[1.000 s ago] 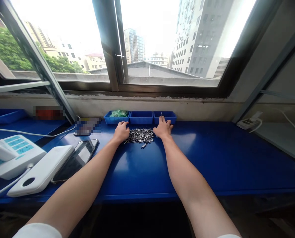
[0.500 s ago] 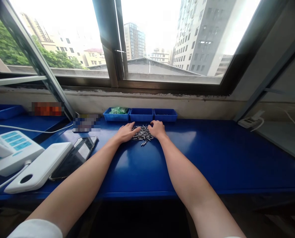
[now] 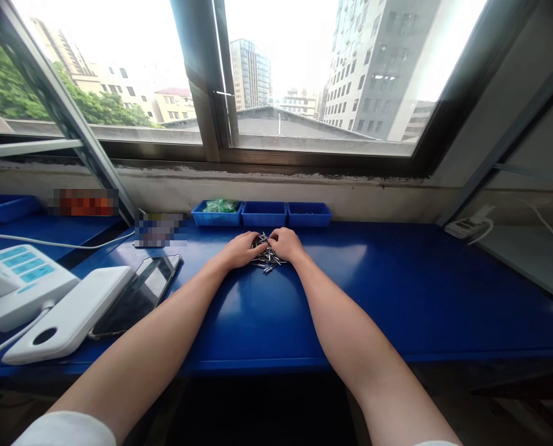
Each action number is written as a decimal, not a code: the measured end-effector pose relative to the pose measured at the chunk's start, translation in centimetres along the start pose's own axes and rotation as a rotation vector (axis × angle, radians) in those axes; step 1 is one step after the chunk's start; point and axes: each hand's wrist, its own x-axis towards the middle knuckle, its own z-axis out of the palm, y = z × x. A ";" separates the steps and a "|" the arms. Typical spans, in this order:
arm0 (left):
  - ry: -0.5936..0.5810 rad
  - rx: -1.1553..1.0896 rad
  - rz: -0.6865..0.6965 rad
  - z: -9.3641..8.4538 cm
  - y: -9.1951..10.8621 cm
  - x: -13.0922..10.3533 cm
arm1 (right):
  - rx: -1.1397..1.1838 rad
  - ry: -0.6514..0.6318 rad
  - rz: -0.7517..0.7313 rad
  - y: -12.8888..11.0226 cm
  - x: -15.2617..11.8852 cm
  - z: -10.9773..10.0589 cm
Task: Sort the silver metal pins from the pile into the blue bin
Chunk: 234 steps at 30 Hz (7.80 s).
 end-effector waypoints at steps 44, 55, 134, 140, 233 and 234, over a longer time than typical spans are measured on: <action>0.341 -0.014 -0.134 -1.0 0.9 0.2 | 0.664 0.148 -0.079 -2.6 -0.9 -1.1; 0.410 -0.143 -0.194 -0.6 0.0 0.5 | 0.168 0.317 0.020 -0.3 -0.4 -1.6; 0.064 -0.091 -0.002 -1.1 -0.2 0.1 | 0.026 -0.019 -0.126 -0.6 -0.5 -0.8; 0.164 -0.098 0.031 -1.0 -0.4 0.2 | 0.278 0.115 -0.125 -1.3 -0.7 -1.1; 0.242 -0.245 -0.091 -0.5 1.0 0.2 | 0.332 0.255 -0.127 -3.6 -2.6 -1.6; 0.246 -0.240 -0.085 -0.5 0.9 0.2 | 0.337 0.261 -0.138 -3.6 -2.6 -1.6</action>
